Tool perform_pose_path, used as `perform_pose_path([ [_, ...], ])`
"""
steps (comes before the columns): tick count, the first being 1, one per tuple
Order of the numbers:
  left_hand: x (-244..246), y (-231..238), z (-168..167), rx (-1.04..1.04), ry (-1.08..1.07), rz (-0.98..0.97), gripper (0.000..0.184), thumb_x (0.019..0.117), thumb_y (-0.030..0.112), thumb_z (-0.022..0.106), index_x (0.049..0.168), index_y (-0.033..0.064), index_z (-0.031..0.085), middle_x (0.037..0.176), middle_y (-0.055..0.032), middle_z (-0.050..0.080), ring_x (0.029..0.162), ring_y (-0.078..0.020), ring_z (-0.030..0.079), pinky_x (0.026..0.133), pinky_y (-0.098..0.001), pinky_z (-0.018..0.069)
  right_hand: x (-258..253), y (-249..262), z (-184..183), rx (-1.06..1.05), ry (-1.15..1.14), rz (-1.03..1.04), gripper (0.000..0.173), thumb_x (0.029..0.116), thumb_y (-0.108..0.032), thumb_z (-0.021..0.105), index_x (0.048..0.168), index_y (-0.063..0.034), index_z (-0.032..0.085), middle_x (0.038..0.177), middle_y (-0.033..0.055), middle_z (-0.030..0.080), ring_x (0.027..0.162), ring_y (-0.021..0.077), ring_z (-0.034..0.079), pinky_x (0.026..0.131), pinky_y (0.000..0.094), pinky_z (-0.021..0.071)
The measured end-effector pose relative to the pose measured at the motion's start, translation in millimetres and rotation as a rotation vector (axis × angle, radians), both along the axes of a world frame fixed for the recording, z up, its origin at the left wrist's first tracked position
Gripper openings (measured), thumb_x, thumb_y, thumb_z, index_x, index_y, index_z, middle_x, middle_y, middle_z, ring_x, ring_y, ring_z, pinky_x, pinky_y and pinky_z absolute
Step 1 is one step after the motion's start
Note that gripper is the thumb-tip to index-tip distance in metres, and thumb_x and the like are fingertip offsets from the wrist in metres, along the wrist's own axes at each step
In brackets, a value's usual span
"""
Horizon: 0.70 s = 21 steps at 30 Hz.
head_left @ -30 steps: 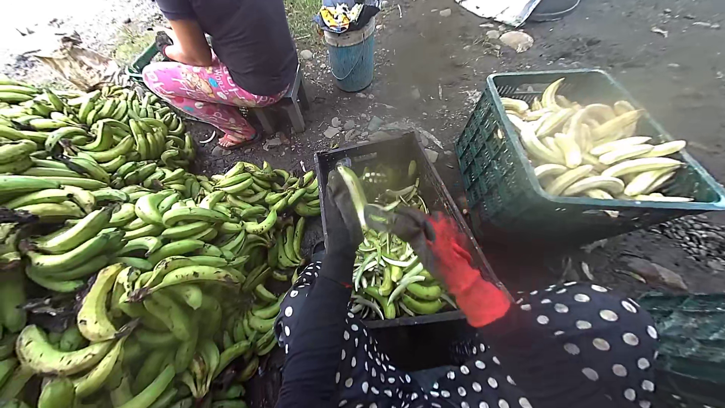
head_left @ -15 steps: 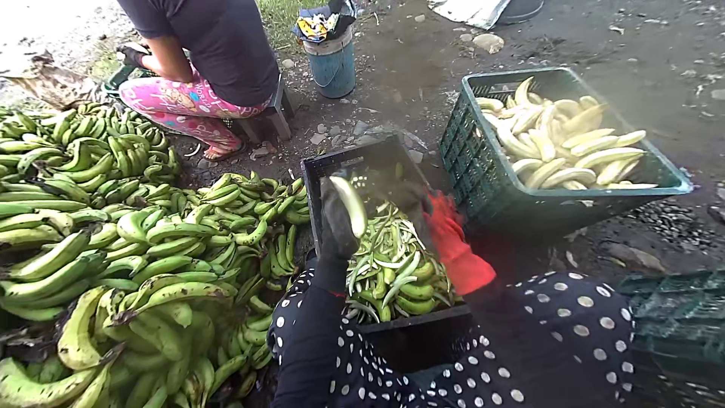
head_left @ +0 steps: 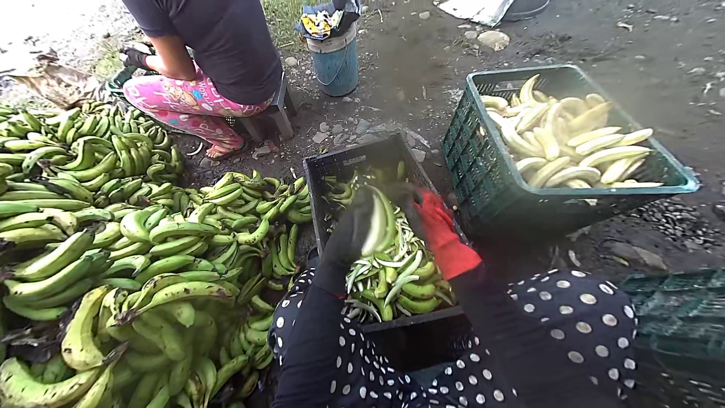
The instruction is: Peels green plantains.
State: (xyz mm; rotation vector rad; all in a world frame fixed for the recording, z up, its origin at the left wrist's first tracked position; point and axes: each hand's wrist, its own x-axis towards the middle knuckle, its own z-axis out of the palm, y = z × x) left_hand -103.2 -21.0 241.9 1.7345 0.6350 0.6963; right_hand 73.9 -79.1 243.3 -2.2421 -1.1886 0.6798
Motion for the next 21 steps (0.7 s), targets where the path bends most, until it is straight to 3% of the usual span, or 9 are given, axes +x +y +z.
perform_pose_path([
  [1, 5, -1, 3, -0.106, 0.018, -0.081, 0.061, 0.1043, 0.050, 0.036, 0.136, -0.0001, 0.051, 0.109, -0.0084, 0.067, 0.094, -0.0109, 0.066, 0.085, -0.0340, 0.0587, 5, 5, 2, -0.036, 0.002, 0.002, 0.039, 0.1064, -0.038, 0.052, 0.138, -0.0182, 0.063, 0.133, 0.0236, 0.062, 0.126, 0.0463, 0.055, 0.098, 0.0699, 0.0415],
  [2, 7, -2, 2, -0.168, 0.031, -0.095, 0.067, 0.1041, 0.054, 0.034, 0.139, -0.0010, 0.049, 0.107, -0.0109, 0.068, 0.091, -0.0153, 0.068, 0.082, -0.0376, 0.0604, 8, 7, 1, -0.038, -0.001, -0.002, 0.038, 0.1064, -0.037, 0.053, 0.137, -0.0168, 0.064, 0.132, 0.0240, 0.063, 0.125, 0.0462, 0.056, 0.098, 0.0695, 0.0421],
  [5, 11, 0, -3, -0.196, -0.101, 0.249, 0.053, 0.1047, 0.045, 0.028, 0.142, 0.0142, 0.049, 0.107, -0.0086, 0.068, 0.087, -0.0190, 0.066, 0.075, -0.0427, 0.0577, 6, 1, -13, 0.085, 0.041, -0.043, 0.038, 0.1062, -0.033, 0.053, 0.142, -0.0238, 0.059, 0.134, 0.0211, 0.063, 0.125, 0.0443, 0.057, 0.099, 0.0696, 0.0423],
  [7, 17, 1, -7, -0.231, -0.212, 0.647, 0.051, 0.1069, 0.051, 0.029, 0.139, 0.0186, 0.052, 0.113, -0.0081, 0.066, 0.094, -0.0195, 0.065, 0.079, -0.0445, 0.0569, -12, -10, -16, 0.129, 0.073, -0.057, 0.046, 0.1021, -0.033, 0.057, 0.146, -0.0205, 0.055, 0.140, 0.0236, 0.058, 0.130, 0.0465, 0.053, 0.100, 0.0716, 0.0398],
  [8, 19, -1, -6, -0.265, -0.236, 0.800, 0.053, 0.1070, 0.049, 0.033, 0.146, 0.0161, 0.046, 0.129, -0.0126, 0.060, 0.109, -0.0234, 0.061, 0.090, -0.0491, 0.0533, -25, -17, -16, 0.141, 0.072, -0.043, 0.051, 0.0984, -0.038, 0.060, 0.146, -0.0199, 0.055, 0.140, 0.0243, 0.057, 0.131, 0.0475, 0.051, 0.100, 0.0722, 0.0393],
  [10, 19, -4, -13, -0.331, -0.254, 0.931, 0.057, 0.1072, 0.047, 0.037, 0.154, 0.0146, 0.037, 0.146, -0.0145, 0.050, 0.126, -0.0255, 0.053, 0.101, -0.0519, 0.0471, -47, -31, -21, 0.165, 0.021, 0.023, 0.059, 0.0938, -0.048, 0.060, 0.146, -0.0214, 0.057, 0.143, 0.0248, 0.054, 0.135, 0.0493, 0.047, 0.104, 0.0725, 0.0362],
  [13, 18, -10, -7, -0.357, -0.253, 0.968, 0.055, 0.1091, 0.047, 0.033, 0.149, 0.0102, 0.042, 0.136, -0.0166, 0.055, 0.119, -0.0245, 0.056, 0.097, -0.0487, 0.0494, -61, -37, -29, 0.212, -0.016, 0.029, 0.058, 0.0933, -0.054, 0.056, 0.141, -0.0208, 0.063, 0.141, 0.0252, 0.056, 0.133, 0.0512, 0.048, 0.101, 0.0728, 0.0366],
  [17, 11, -5, -9, -0.178, -0.255, 0.651, 0.057, 0.1056, 0.057, 0.027, 0.136, 0.0165, 0.054, 0.113, -0.0076, 0.065, 0.096, -0.0182, 0.064, 0.082, -0.0434, 0.0562, -47, -31, -16, 0.174, 0.044, -0.026, 0.046, 0.0987, -0.045, 0.055, 0.140, -0.0257, 0.064, 0.137, 0.0255, 0.059, 0.128, 0.0496, 0.051, 0.099, 0.0721, 0.0372],
  [21, 6, 1, -5, -0.121, -0.148, 0.606, 0.060, 0.1079, 0.048, 0.021, 0.145, 0.0078, 0.045, 0.124, -0.0134, 0.060, 0.107, -0.0186, 0.061, 0.091, -0.0425, 0.0533, -36, -33, -15, 0.191, -0.145, 0.022, 0.054, 0.0942, -0.055, 0.058, 0.141, -0.0287, 0.063, 0.139, 0.0212, 0.058, 0.130, 0.0497, 0.050, 0.098, 0.0737, 0.0372],
])
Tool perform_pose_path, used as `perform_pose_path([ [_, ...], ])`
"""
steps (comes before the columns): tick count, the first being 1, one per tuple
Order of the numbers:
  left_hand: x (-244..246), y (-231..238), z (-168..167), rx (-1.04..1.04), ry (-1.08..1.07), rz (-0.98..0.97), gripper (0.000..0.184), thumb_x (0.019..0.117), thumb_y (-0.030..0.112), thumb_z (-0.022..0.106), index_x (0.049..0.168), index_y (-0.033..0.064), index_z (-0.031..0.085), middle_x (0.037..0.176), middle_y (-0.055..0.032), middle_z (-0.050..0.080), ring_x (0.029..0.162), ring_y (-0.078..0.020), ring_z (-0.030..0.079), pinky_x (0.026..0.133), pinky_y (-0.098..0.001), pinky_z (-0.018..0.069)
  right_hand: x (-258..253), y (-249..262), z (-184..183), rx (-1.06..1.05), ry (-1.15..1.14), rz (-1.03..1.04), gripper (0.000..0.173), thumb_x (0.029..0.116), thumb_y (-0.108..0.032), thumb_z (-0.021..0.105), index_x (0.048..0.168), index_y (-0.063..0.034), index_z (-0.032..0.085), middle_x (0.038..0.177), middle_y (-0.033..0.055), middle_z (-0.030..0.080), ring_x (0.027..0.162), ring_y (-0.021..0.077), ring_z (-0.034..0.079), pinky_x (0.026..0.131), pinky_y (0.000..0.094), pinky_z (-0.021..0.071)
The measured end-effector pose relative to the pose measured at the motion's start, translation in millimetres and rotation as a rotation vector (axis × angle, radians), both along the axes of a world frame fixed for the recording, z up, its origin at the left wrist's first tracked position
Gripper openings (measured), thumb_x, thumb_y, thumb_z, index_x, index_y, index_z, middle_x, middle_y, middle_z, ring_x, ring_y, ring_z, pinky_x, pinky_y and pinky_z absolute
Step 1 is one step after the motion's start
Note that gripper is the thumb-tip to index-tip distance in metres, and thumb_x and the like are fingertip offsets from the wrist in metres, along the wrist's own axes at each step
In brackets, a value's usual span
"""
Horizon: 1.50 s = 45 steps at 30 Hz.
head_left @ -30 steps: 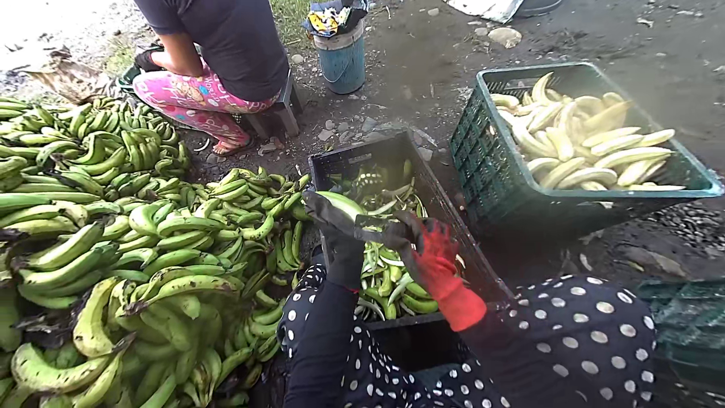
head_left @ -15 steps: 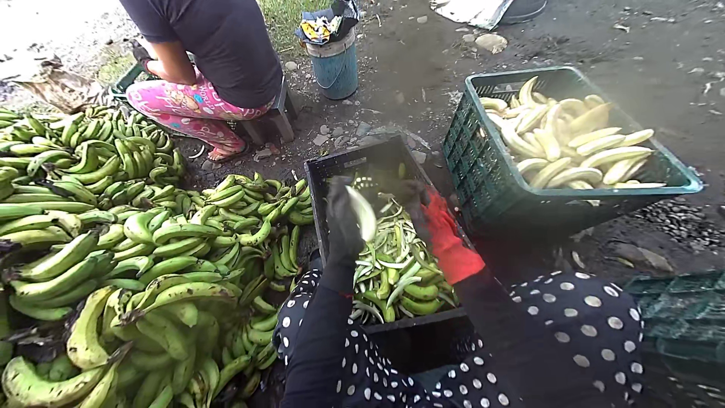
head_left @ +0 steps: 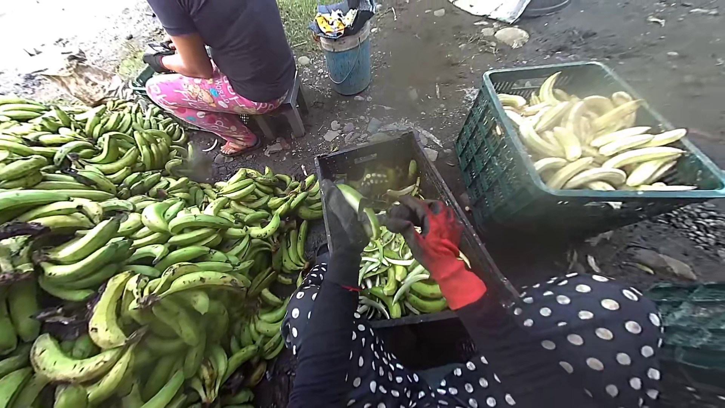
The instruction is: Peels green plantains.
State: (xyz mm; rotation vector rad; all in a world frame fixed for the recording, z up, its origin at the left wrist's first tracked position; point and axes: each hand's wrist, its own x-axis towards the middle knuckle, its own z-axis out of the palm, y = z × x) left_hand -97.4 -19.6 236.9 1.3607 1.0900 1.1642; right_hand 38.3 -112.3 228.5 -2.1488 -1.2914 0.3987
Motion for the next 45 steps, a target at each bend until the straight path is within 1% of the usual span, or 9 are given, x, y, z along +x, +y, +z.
perform_pose_path([
  [5, -9, -4, 7, 0.243, 0.300, -0.313, 0.064, 0.1063, 0.048, 0.023, 0.154, 0.0067, 0.037, 0.146, -0.0141, 0.052, 0.125, -0.0189, 0.056, 0.104, -0.0446, 0.0475, 9, 9, 3, -0.095, 0.175, -0.042, 0.043, 0.1023, -0.038, 0.056, 0.142, -0.0233, 0.062, 0.139, 0.0231, 0.059, 0.129, 0.0464, 0.053, 0.100, 0.0718, 0.0380],
  [9, 0, -11, 12, 0.196, 0.447, -0.483, 0.061, 0.1085, 0.043, 0.022, 0.142, 0.0007, 0.051, 0.122, -0.0203, 0.065, 0.109, -0.0288, 0.066, 0.096, -0.0521, 0.0524, 32, 17, -10, -0.171, 0.283, -0.036, 0.040, 0.1101, -0.030, 0.044, 0.142, -0.0102, 0.058, 0.134, 0.0233, 0.063, 0.127, 0.0407, 0.059, 0.105, 0.0643, 0.0416],
  [12, 8, -6, 9, -0.151, -0.011, -0.363, 0.057, 0.1056, 0.060, 0.021, 0.135, 0.0219, 0.052, 0.090, -0.0050, 0.066, 0.070, -0.0161, 0.063, 0.061, -0.0370, 0.0561, 26, 13, -11, -0.004, 0.273, -0.065, 0.038, 0.1057, -0.030, 0.051, 0.139, -0.0147, 0.062, 0.132, 0.0202, 0.065, 0.123, 0.0384, 0.060, 0.101, 0.0644, 0.0434],
  [15, 2, 2, 1, -0.176, -0.389, -0.291, 0.044, 0.1074, 0.051, 0.032, 0.139, 0.0253, 0.049, 0.101, 0.0028, 0.063, 0.080, -0.0064, 0.062, 0.070, -0.0286, 0.0570, 12, -1, -15, 0.019, 0.131, 0.023, 0.053, 0.0946, -0.046, 0.060, 0.141, -0.0216, 0.061, 0.140, 0.0229, 0.057, 0.130, 0.0486, 0.051, 0.100, 0.0744, 0.0374],
  [19, 4, 8, 4, -0.493, -0.762, -0.269, 0.045, 0.1109, 0.040, 0.020, 0.101, 0.0154, 0.056, 0.073, 0.0013, 0.060, 0.063, -0.0081, 0.062, 0.059, -0.0241, 0.0562, 4, -12, -34, 0.196, -0.127, 0.132, 0.071, 0.0882, -0.071, 0.050, 0.134, -0.0205, 0.069, 0.135, 0.0238, 0.060, 0.130, 0.0537, 0.050, 0.100, 0.0764, 0.0342],
  [29, 0, -15, 10, 0.238, 0.262, -0.335, 0.061, 0.1068, 0.043, 0.025, 0.153, 0.0074, 0.040, 0.152, -0.0134, 0.047, 0.132, -0.0188, 0.051, 0.108, -0.0445, 0.0441, 12, 16, -8, -0.038, 0.371, 0.070, 0.037, 0.1087, -0.026, 0.044, 0.133, -0.0057, 0.063, 0.118, 0.0217, 0.068, 0.111, 0.0351, 0.065, 0.096, 0.0586, 0.0474],
  [35, 4, -5, -4, -0.100, -0.253, -0.338, 0.049, 0.1071, 0.047, 0.027, 0.125, 0.0140, 0.058, 0.093, -0.0037, 0.067, 0.075, -0.0120, 0.065, 0.066, -0.0340, 0.0576, 14, 7, -18, 0.112, 0.248, 0.051, 0.041, 0.1021, -0.028, 0.053, 0.139, -0.0122, 0.062, 0.134, 0.0214, 0.062, 0.126, 0.0399, 0.058, 0.101, 0.0659, 0.0430],
  [40, -1, 0, 8, -0.407, -0.551, -0.238, 0.034, 0.1102, 0.027, 0.026, 0.106, 0.0122, 0.057, 0.082, 0.0001, 0.065, 0.072, -0.0073, 0.065, 0.066, -0.0250, 0.0577, 19, -17, -23, 0.160, -0.104, 0.249, 0.058, 0.0906, -0.059, 0.055, 0.134, -0.0229, 0.069, 0.133, 0.0207, 0.062, 0.127, 0.0500, 0.054, 0.096, 0.0755, 0.0369],
  [45, 5, -9, -3, -0.003, 0.012, -0.241, 0.055, 0.1076, 0.046, 0.027, 0.139, 0.0088, 0.052, 0.115, -0.0113, 0.065, 0.099, -0.0167, 0.065, 0.087, -0.0418, 0.0568, 19, 5, -16, -0.138, 0.184, 0.090, 0.043, 0.1018, -0.039, 0.057, 0.140, -0.0194, 0.062, 0.136, 0.0234, 0.059, 0.126, 0.0465, 0.055, 0.097, 0.0714, 0.0416],
])
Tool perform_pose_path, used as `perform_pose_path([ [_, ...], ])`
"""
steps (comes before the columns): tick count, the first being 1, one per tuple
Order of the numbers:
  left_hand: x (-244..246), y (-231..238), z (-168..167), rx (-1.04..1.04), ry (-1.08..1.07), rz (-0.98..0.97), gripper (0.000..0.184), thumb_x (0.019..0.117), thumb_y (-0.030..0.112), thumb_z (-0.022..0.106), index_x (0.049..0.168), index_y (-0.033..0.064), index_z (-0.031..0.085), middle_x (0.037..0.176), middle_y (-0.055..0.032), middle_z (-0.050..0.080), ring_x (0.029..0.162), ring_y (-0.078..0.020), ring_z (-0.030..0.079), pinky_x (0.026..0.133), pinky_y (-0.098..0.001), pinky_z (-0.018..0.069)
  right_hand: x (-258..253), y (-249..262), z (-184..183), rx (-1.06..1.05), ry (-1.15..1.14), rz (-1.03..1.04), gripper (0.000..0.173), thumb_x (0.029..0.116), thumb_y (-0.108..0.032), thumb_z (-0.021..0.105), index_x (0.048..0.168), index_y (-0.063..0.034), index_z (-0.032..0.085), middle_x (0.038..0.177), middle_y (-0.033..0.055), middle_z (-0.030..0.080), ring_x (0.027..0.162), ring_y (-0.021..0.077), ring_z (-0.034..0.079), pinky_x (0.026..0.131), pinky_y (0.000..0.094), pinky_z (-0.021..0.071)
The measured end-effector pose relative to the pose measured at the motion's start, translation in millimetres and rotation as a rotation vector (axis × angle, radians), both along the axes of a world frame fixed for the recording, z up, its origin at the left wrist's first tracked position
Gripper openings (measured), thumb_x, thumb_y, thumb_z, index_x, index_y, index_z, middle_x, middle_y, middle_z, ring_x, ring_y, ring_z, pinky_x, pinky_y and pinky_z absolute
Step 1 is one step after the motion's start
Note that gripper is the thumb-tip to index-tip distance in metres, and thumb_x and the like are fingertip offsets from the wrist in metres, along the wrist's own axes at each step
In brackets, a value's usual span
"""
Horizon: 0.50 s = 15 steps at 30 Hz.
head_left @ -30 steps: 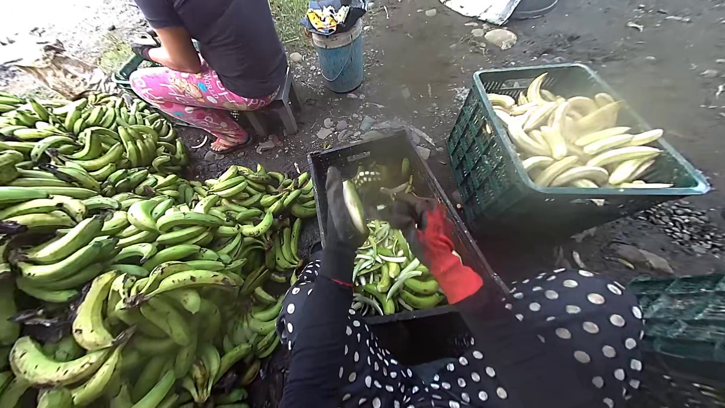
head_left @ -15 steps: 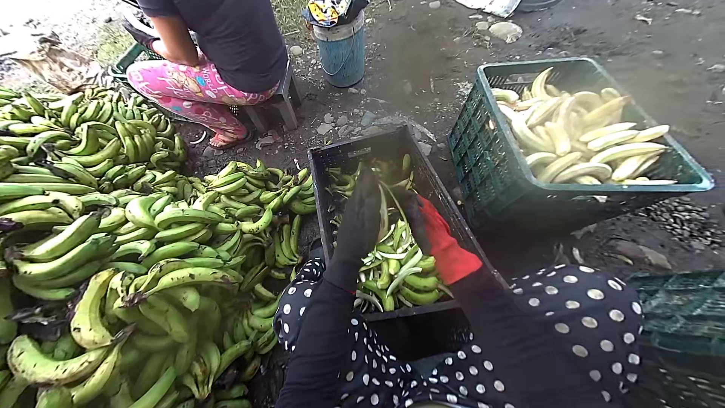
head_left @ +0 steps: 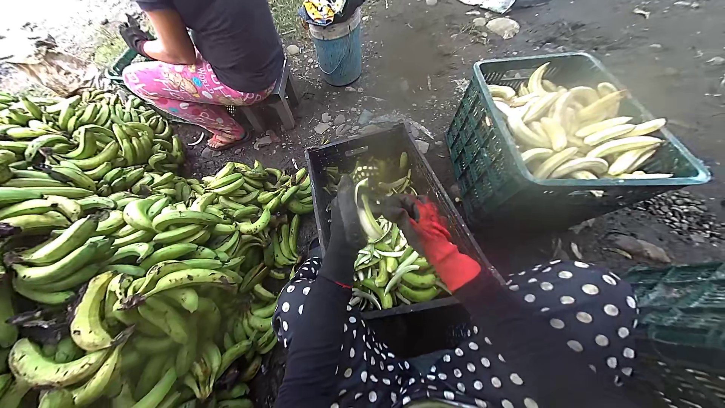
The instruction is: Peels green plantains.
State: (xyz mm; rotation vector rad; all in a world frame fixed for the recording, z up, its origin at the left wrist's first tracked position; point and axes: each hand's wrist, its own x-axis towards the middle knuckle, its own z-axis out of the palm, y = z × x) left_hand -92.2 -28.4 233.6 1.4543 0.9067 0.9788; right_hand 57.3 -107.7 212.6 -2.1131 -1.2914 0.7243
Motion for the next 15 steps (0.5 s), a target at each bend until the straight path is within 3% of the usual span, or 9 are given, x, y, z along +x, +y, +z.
perform_pose_path([
  [2, 4, -6, -1, 0.107, 0.046, -0.050, 0.058, 0.1054, 0.049, 0.028, 0.140, 0.0094, 0.052, 0.118, -0.0095, 0.065, 0.100, -0.0136, 0.065, 0.087, -0.0393, 0.0570, 9, 10, -4, -0.052, 0.133, -0.050, 0.040, 0.1078, -0.029, 0.049, 0.143, -0.0126, 0.058, 0.137, 0.0243, 0.060, 0.128, 0.0441, 0.056, 0.101, 0.0681, 0.0431],
  [4, 3, -11, 1, 0.128, 0.139, -0.080, 0.056, 0.1061, 0.045, 0.027, 0.143, 0.0119, 0.053, 0.122, -0.0088, 0.065, 0.102, -0.0135, 0.064, 0.089, -0.0398, 0.0554, 26, 5, -5, -0.015, 0.282, -0.075, 0.041, 0.1104, -0.029, 0.043, 0.144, -0.0077, 0.054, 0.135, 0.0239, 0.061, 0.125, 0.0393, 0.058, 0.104, 0.0615, 0.0438],
  [6, 4, -8, 5, 0.038, 0.284, -0.026, 0.055, 0.1072, 0.051, 0.028, 0.136, 0.0153, 0.059, 0.108, -0.0084, 0.068, 0.088, -0.0175, 0.066, 0.077, -0.0443, 0.0570, 51, 0, -5, 0.023, 0.231, -0.089, 0.040, 0.1097, -0.026, 0.045, 0.140, -0.0038, 0.056, 0.131, 0.0257, 0.063, 0.123, 0.0402, 0.060, 0.104, 0.0614, 0.0448],
  [7, 6, -5, 7, -0.001, 0.378, 0.004, 0.061, 0.1047, 0.061, 0.031, 0.132, 0.0149, 0.061, 0.101, -0.0093, 0.069, 0.084, -0.0200, 0.067, 0.074, -0.0473, 0.0580, 66, 1, -1, 0.021, 0.120, -0.114, 0.038, 0.1083, -0.028, 0.049, 0.136, -0.0048, 0.061, 0.126, 0.0251, 0.066, 0.118, 0.0404, 0.063, 0.100, 0.0620, 0.0472],
  [8, 7, -2, 9, -0.034, 0.464, -0.001, 0.068, 0.1002, 0.069, 0.037, 0.133, 0.0149, 0.061, 0.106, -0.0107, 0.070, 0.092, -0.0219, 0.068, 0.081, -0.0506, 0.0574, 82, -1, 5, -0.035, -0.001, -0.128, 0.038, 0.1072, -0.031, 0.051, 0.134, -0.0072, 0.063, 0.124, 0.0264, 0.066, 0.116, 0.0435, 0.063, 0.096, 0.0657, 0.0481],
  [10, 9, 4, 10, -0.020, 0.644, -0.110, 0.072, 0.0967, 0.071, 0.044, 0.142, 0.0169, 0.058, 0.131, -0.0102, 0.066, 0.120, -0.0227, 0.063, 0.104, -0.0536, 0.0494, 114, -12, 27, -0.189, -0.184, -0.123, 0.045, 0.1062, -0.038, 0.053, 0.143, -0.0132, 0.059, 0.137, 0.0314, 0.058, 0.127, 0.0527, 0.055, 0.098, 0.0743, 0.0427],
  [11, 10, 7, 5, 0.017, 0.785, -0.190, 0.073, 0.0968, 0.072, 0.042, 0.145, 0.0186, 0.055, 0.134, -0.0111, 0.064, 0.125, -0.0259, 0.061, 0.106, -0.0574, 0.0469, 129, -18, 29, -0.219, -0.258, -0.135, 0.046, 0.1038, -0.043, 0.056, 0.142, -0.0178, 0.060, 0.138, 0.0306, 0.057, 0.127, 0.0535, 0.053, 0.096, 0.0752, 0.0420],
  [14, 14, 3, -21, 0.100, 1.193, -0.477, 0.064, 0.1001, 0.065, 0.045, 0.134, 0.0134, 0.060, 0.112, -0.0190, 0.069, 0.105, -0.0384, 0.067, 0.090, -0.0657, 0.0514, 168, -42, 26, -0.238, -0.294, -0.213, 0.046, 0.1029, -0.049, 0.054, 0.140, -0.0219, 0.062, 0.138, 0.0286, 0.057, 0.128, 0.0526, 0.053, 0.095, 0.0755, 0.0404],
  [15, 17, 0, -28, 0.072, 1.315, -0.588, 0.063, 0.1003, 0.063, 0.046, 0.130, 0.0104, 0.062, 0.110, -0.0209, 0.069, 0.105, -0.0404, 0.067, 0.090, -0.0661, 0.0506, 180, -48, 18, -0.224, -0.239, -0.242, 0.046, 0.1041, -0.050, 0.051, 0.141, -0.0229, 0.061, 0.138, 0.0263, 0.059, 0.128, 0.0500, 0.054, 0.096, 0.0746, 0.0411],
])
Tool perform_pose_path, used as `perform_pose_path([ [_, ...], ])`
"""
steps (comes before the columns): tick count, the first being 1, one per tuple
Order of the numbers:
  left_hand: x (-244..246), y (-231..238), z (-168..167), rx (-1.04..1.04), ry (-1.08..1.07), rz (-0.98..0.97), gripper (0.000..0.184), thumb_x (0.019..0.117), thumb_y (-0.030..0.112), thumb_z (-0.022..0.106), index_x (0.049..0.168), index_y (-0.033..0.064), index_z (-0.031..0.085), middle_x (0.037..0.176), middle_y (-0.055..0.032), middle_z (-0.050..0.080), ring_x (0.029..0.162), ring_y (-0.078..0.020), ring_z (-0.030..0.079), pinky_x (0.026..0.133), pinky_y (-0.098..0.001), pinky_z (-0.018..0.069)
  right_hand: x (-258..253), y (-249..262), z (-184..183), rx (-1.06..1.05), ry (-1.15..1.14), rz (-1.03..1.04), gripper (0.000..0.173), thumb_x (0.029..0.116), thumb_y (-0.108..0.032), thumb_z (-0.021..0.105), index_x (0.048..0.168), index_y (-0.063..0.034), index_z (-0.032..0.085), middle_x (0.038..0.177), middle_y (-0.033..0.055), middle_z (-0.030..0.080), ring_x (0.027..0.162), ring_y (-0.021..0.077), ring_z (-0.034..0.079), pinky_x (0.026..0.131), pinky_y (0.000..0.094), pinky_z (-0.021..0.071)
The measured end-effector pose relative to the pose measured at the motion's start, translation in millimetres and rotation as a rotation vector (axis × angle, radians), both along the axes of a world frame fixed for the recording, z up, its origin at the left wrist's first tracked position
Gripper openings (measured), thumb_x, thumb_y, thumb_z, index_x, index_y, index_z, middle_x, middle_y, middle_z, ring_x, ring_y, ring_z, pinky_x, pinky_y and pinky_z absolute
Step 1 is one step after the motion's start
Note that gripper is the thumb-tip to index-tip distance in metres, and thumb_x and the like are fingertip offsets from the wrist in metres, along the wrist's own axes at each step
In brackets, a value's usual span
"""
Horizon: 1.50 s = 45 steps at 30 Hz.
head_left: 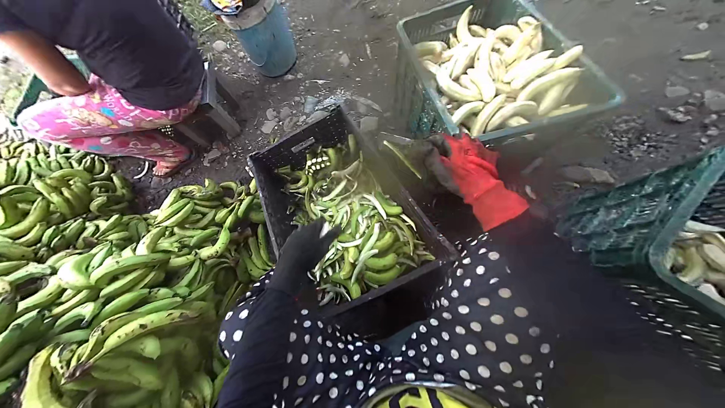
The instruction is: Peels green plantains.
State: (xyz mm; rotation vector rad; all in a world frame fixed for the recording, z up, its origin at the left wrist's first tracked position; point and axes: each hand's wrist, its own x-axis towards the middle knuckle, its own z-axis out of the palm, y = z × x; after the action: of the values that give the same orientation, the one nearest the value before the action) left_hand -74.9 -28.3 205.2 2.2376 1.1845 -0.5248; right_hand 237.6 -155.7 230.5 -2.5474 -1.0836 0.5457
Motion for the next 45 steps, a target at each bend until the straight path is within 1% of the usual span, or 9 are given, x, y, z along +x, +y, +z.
perform_pose_path([
  [6, 27, 24, -20, -0.057, 0.251, -0.130, 0.063, 0.1018, 0.061, 0.045, 0.125, 0.0080, 0.067, 0.119, -0.0223, 0.068, 0.115, -0.0415, 0.064, 0.097, -0.0675, 0.0468, -19, -14, -6, 0.121, 0.254, 0.083, 0.036, 0.1058, -0.036, 0.054, 0.135, -0.0163, 0.064, 0.127, 0.0200, 0.067, 0.118, 0.0395, 0.063, 0.096, 0.0647, 0.0486],
  [11, 130, 78, 60, 0.216, -0.266, -0.059, 0.054, 0.1100, 0.043, 0.034, 0.129, -0.0007, 0.060, 0.115, -0.0256, 0.066, 0.108, -0.0401, 0.065, 0.095, -0.0632, 0.0490, -50, -17, -10, -0.419, 0.342, 0.474, 0.055, 0.1049, -0.052, 0.046, 0.118, -0.0035, 0.068, 0.121, 0.0254, 0.066, 0.118, 0.0447, 0.061, 0.096, 0.0692, 0.0415],
  [16, 258, 51, 116, -0.093, -0.748, 0.312, 0.055, 0.1076, 0.056, 0.030, 0.133, 0.0110, 0.049, 0.089, -0.0039, 0.062, 0.072, -0.0163, 0.065, 0.068, -0.0368, 0.0581, -29, -21, -5, -0.443, 0.348, 0.429, 0.060, 0.1054, -0.056, 0.043, 0.119, -0.0036, 0.068, 0.121, 0.0230, 0.067, 0.119, 0.0415, 0.062, 0.098, 0.0666, 0.0410],
  [22, 221, 56, -18, 0.197, 0.308, -0.216, 0.057, 0.1053, 0.050, 0.045, 0.127, 0.0006, 0.063, 0.122, -0.0295, 0.064, 0.118, -0.0494, 0.060, 0.094, -0.0737, 0.0440, -13, -34, 3, -0.469, 0.450, 0.420, 0.054, 0.1092, -0.043, 0.041, 0.131, 0.0027, 0.060, 0.133, 0.0289, 0.061, 0.129, 0.0447, 0.055, 0.104, 0.0662, 0.0391],
  [27, 184, 46, -162, 0.151, 0.230, -0.108, 0.076, 0.0958, 0.068, 0.049, 0.151, 0.0155, 0.049, 0.149, -0.0252, 0.048, 0.139, -0.0457, 0.043, 0.108, -0.0679, 0.0388, -17, -37, 23, -0.506, 0.478, 0.590, 0.058, 0.1114, -0.041, 0.035, 0.143, 0.0055, 0.052, 0.148, 0.0289, 0.051, 0.142, 0.0426, 0.045, 0.115, 0.0625, 0.0300],
  [30, 217, 2, -119, 0.022, 0.389, -0.045, 0.065, 0.1060, 0.046, 0.042, 0.158, 0.0080, 0.033, 0.164, -0.0233, 0.026, 0.152, -0.0431, 0.022, 0.119, -0.0618, 0.0256, -18, -31, 18, -0.472, 0.482, 0.525, 0.059, 0.1100, -0.043, 0.039, 0.136, 0.0081, 0.055, 0.140, 0.0319, 0.055, 0.136, 0.0458, 0.049, 0.111, 0.0640, 0.0331],
  [34, 240, -21, -72, -0.023, 0.438, -0.022, 0.056, 0.1040, 0.032, 0.051, 0.149, -0.0005, 0.045, 0.159, -0.0260, 0.034, 0.149, -0.0430, 0.030, 0.118, -0.0602, 0.0279, -7, -30, 20, -0.526, 0.474, 0.493, 0.060, 0.1099, -0.045, 0.039, 0.132, 0.0083, 0.057, 0.137, 0.0311, 0.057, 0.133, 0.0450, 0.052, 0.109, 0.0645, 0.0335],
  [39, 186, 23, -183, 0.021, 0.030, -0.076, 0.048, 0.0992, 0.044, 0.057, 0.134, 0.0119, 0.064, 0.142, -0.0195, 0.056, 0.138, -0.0383, 0.046, 0.113, -0.0612, 0.0361, -1, -34, 9, -0.537, 0.479, 0.489, 0.060, 0.1102, -0.045, 0.038, 0.131, 0.0070, 0.058, 0.135, 0.0310, 0.058, 0.131, 0.0451, 0.053, 0.106, 0.0644, 0.0360],
  [45, 166, 5, -192, -0.089, -0.158, 0.051, 0.059, 0.0999, 0.042, 0.059, 0.149, 0.0108, 0.049, 0.144, -0.0140, 0.057, 0.136, -0.0289, 0.051, 0.116, -0.0561, 0.0348, 15, -36, 0, -0.491, 0.430, 0.402, 0.056, 0.1081, -0.051, 0.039, 0.130, -0.0068, 0.065, 0.130, 0.0210, 0.065, 0.127, 0.0386, 0.058, 0.106, 0.0633, 0.0369],
])
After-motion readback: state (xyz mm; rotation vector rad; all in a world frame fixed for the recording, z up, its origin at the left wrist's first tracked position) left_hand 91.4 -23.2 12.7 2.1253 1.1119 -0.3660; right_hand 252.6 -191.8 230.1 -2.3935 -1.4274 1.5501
